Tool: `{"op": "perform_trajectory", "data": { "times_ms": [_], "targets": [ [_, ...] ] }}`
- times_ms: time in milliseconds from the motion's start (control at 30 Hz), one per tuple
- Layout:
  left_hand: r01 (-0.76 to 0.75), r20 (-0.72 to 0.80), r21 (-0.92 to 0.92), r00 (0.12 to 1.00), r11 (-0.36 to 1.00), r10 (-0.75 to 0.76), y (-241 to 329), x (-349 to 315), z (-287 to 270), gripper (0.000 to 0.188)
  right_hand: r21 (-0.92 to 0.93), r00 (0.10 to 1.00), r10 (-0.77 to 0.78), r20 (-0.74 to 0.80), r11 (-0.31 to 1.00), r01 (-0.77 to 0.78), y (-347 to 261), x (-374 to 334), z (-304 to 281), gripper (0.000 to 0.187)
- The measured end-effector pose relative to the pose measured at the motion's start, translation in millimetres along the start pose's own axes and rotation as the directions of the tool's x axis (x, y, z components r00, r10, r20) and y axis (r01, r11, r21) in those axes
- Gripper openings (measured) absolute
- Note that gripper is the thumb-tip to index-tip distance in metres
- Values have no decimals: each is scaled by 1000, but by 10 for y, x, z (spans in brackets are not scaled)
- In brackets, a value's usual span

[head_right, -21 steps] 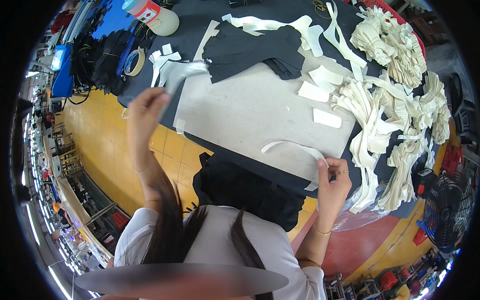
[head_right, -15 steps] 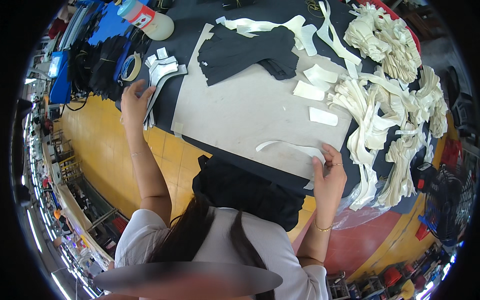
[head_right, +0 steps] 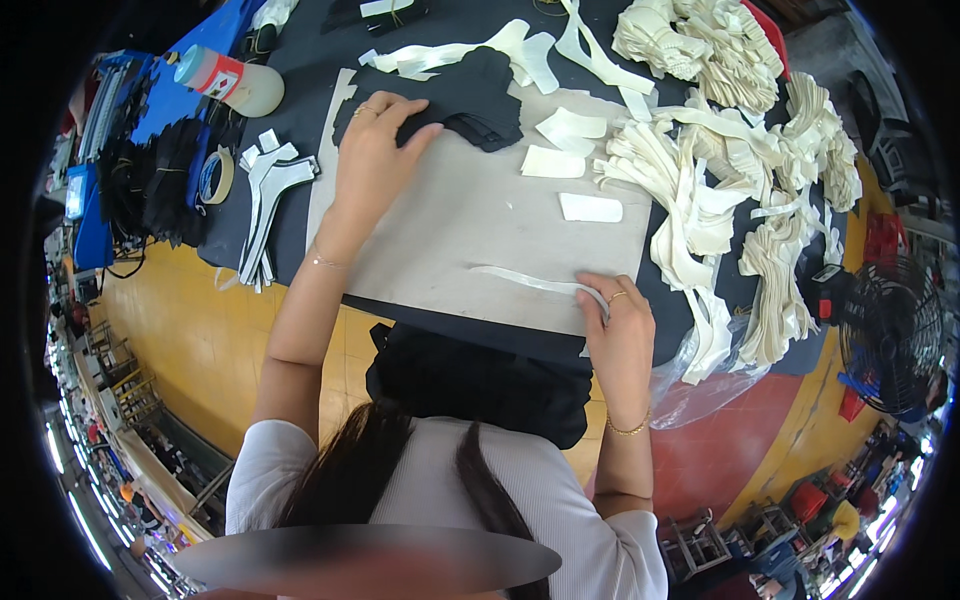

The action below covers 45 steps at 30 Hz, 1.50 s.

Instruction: The person repeatedly places white fabric strips onto black fabric pieces on a table, aligns them, and stacks the assembled units. The person handles multiple fabric pieces and strips, folding and stacking them into a growing pile.

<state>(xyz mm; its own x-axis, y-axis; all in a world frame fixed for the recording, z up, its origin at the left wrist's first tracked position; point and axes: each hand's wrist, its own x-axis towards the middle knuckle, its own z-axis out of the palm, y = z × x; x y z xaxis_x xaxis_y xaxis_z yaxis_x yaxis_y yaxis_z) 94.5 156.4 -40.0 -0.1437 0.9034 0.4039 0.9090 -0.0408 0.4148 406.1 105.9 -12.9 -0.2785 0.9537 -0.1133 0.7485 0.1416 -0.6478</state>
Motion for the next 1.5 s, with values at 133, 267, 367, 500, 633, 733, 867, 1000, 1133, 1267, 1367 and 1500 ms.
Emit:
{"op": "perform_trajectory", "data": {
  "times_ms": [133,267,367,500,633,733,867,1000,1133,1267,1367,1500],
  "targets": [
    [158,77,-206,986,966,-145,64,-44,-118,31,87,1000,-13,-10,996,14,-9,21,4,11],
    [97,210,-364,977,926,-20,296,-371,-172,31,194,983,64,172,976,-98,16,21,-138,12],
    [-17,324,-247,941,969,99,583,-747,-79,32,284,927,51,373,944,-166,-38,-28,-228,12],
    [-46,223,-202,970,978,92,671,-1101,-93,32,379,897,-114,427,923,-63,-148,-70,-298,17],
    [127,188,-252,979,959,-81,526,-1342,-344,23,464,873,-168,458,883,-74,-199,81,-241,13],
    [345,206,-357,936,868,-287,403,-1473,-535,19,532,878,-51,476,812,-240,-280,199,-68,11],
    [402,118,-302,916,865,-385,278,-1580,-642,15,570,853,20,522,736,-366,-390,402,194,9],
    [157,63,-109,986,982,-151,239,-1675,-614,23,548,813,36,582,721,-424,-427,536,366,13],
    [33,67,-89,997,995,-27,270,-1762,-519,34,537,797,52,602,712,-452,-429,582,453,14],
    [-8,125,-66,992,998,16,269,-1789,-477,44,535,792,49,609,711,-456,-455,586,490,14],
    [-7,156,-65,988,998,18,263,-1784,-462,47,516,789,66,610,723,-460,-475,590,507,13],
    [3,184,-57,983,998,8,265,-1786,-442,54,501,786,70,614,735,-457,-478,591,517,14]
  ]
}}
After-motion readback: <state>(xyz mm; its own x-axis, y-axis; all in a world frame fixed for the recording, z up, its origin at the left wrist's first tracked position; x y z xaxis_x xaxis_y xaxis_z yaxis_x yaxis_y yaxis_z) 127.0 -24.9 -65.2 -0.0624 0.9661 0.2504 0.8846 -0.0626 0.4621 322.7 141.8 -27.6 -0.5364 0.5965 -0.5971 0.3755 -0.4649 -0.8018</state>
